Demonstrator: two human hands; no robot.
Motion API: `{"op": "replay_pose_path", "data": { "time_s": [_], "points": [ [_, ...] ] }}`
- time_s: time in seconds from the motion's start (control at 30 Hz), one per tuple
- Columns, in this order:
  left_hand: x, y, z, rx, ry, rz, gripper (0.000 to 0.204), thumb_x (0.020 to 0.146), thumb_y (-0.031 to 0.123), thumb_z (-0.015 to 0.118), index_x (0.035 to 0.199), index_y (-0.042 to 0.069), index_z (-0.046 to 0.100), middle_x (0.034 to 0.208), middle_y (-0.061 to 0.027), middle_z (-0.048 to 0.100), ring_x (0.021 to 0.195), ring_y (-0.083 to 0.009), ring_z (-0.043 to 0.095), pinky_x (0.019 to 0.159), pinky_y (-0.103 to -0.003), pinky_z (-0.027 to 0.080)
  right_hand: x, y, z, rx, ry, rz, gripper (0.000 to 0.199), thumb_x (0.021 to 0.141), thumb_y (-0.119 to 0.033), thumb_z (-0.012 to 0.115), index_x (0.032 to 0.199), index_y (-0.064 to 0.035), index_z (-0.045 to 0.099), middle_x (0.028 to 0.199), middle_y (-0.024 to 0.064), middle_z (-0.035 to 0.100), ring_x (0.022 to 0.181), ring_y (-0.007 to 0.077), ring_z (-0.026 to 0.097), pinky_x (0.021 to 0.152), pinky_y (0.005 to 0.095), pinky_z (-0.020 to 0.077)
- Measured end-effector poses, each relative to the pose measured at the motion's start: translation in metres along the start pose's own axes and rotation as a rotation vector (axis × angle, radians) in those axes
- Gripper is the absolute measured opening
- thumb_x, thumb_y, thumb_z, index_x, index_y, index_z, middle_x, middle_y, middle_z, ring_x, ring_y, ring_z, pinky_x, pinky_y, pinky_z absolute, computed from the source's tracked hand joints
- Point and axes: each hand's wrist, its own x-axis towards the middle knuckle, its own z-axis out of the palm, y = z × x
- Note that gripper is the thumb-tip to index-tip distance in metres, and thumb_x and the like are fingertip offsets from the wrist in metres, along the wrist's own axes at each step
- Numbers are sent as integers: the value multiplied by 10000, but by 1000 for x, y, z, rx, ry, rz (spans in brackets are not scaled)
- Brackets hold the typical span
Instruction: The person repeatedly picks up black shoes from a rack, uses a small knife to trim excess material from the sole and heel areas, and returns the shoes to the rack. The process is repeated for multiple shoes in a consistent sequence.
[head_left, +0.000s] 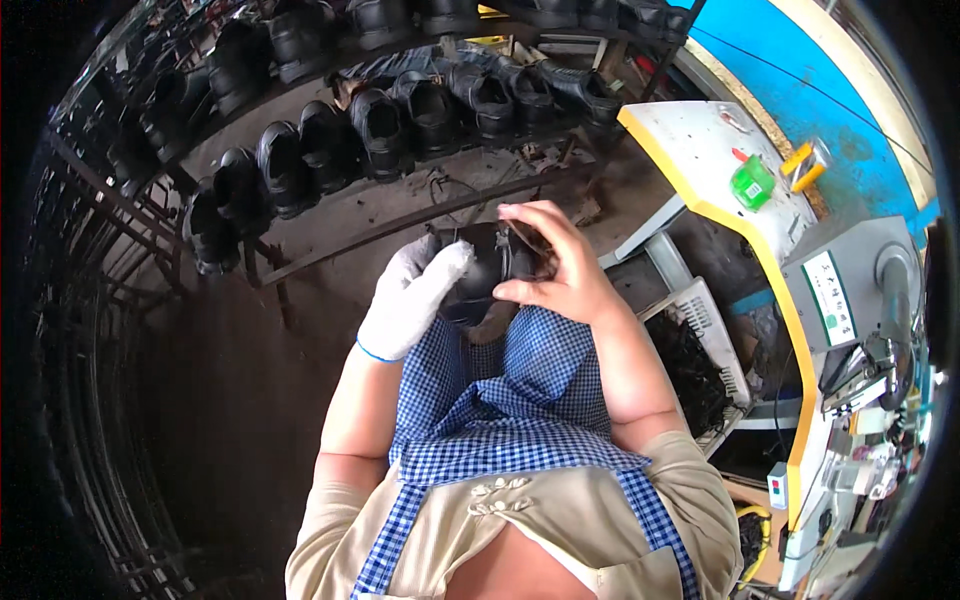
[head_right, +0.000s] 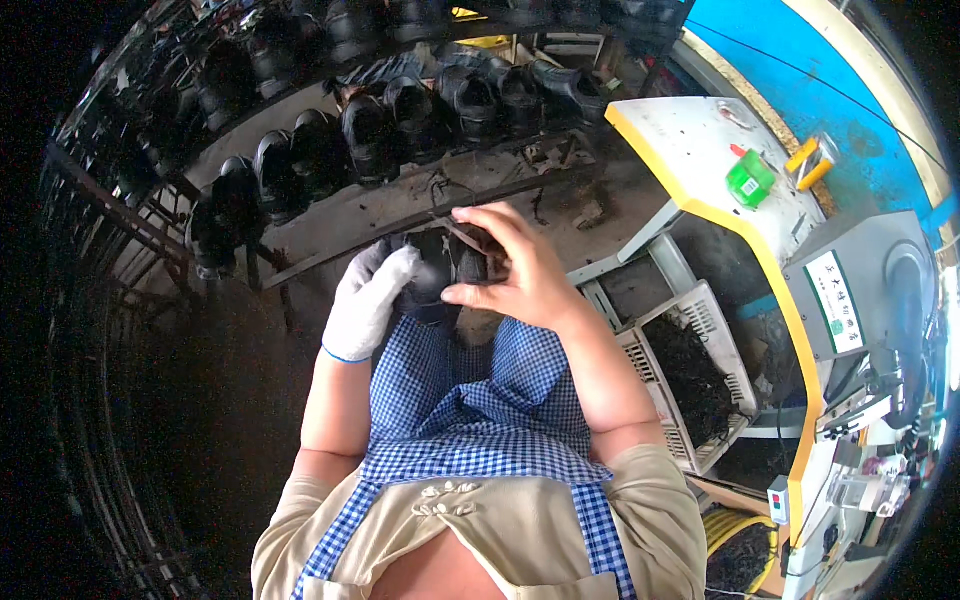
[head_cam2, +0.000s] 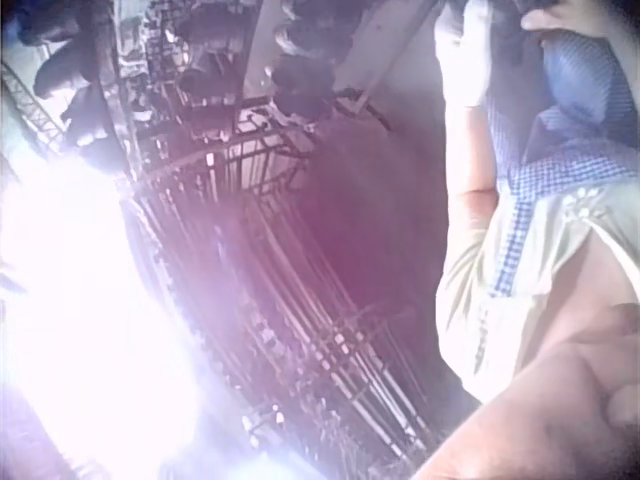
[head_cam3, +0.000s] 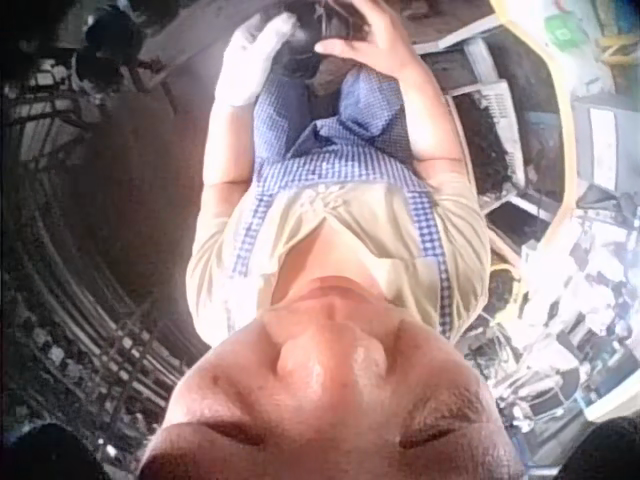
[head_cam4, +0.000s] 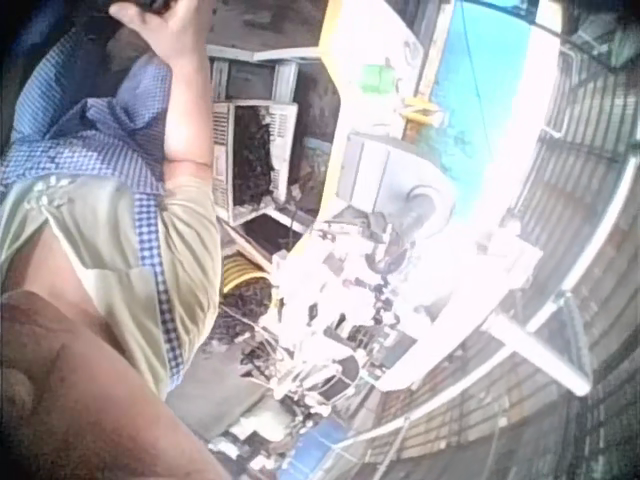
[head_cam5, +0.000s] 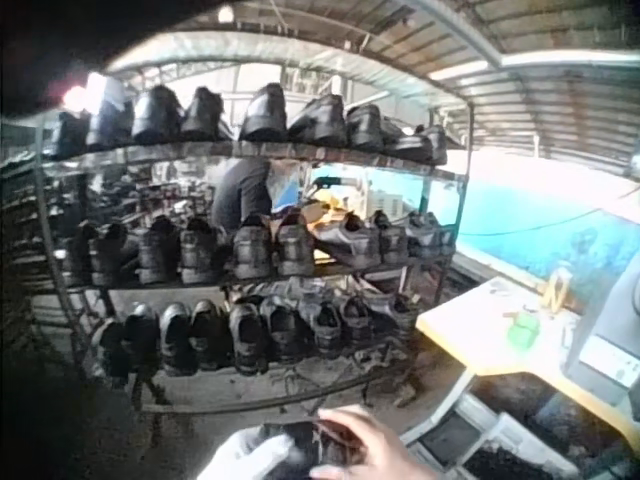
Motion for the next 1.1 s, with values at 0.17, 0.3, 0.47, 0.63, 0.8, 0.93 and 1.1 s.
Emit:
{"op": "replay_pose_path", "data": {
  "time_s": [0.17,0.3,0.47,0.63,0.8,0.93,1.1],
  "points": [
    [-16,-5,9,319,-31,157,284,973,220,644,1107,-30,633,944,-41,672,840,-89,589,757,-248,487,4,-41,-13,-201,-101,-45,427,756,-68,789,1166,-122,681,1041,48,634,814,210,706,668,300,580],
    [-19,-28,7,416,178,334,242,924,117,650,1097,-52,653,908,-116,700,821,-163,667,762,-278,529,3,-53,-12,-441,-130,-86,373,658,61,717,984,-94,619,953,37,587,745,202,691,600,316,569],
    [-21,-17,15,463,159,315,198,926,65,643,1080,-59,645,921,-120,698,841,-173,666,781,-281,527,-4,-43,1,-545,12,-148,360,701,6,750,1004,-96,584,957,34,586,724,196,684,581,318,564],
    [-18,-27,26,342,150,496,192,951,54,626,1108,-56,631,1021,-109,679,908,-153,643,823,-272,510,-1,-20,17,-448,267,-273,293,777,-59,765,992,-79,567,940,77,589,726,250,655,570,348,535],
    [-22,-30,36,-229,122,167,308,1006,197,565,1215,-27,590,1086,-103,675,951,-187,661,870,-290,517,0,-6,27,-426,395,-311,294,755,-45,762,973,-71,566,919,112,580,774,288,639,601,362,519],
    [-3,-45,16,-720,36,-157,343,1018,273,525,1212,-3,588,1153,-116,663,1013,-191,663,884,-312,545,6,-17,22,-564,101,-191,389,696,-4,745,1029,-77,559,946,79,576,779,273,654,597,391,545],
    [-10,-62,32,-72,281,-1,273,1008,183,572,1231,28,604,1126,-83,660,1001,-159,637,883,-297,507,-1,-40,16,-878,-132,5,194,902,-134,602,1055,-41,527,908,101,569,837,267,674,602,378,583]
  ]
}}
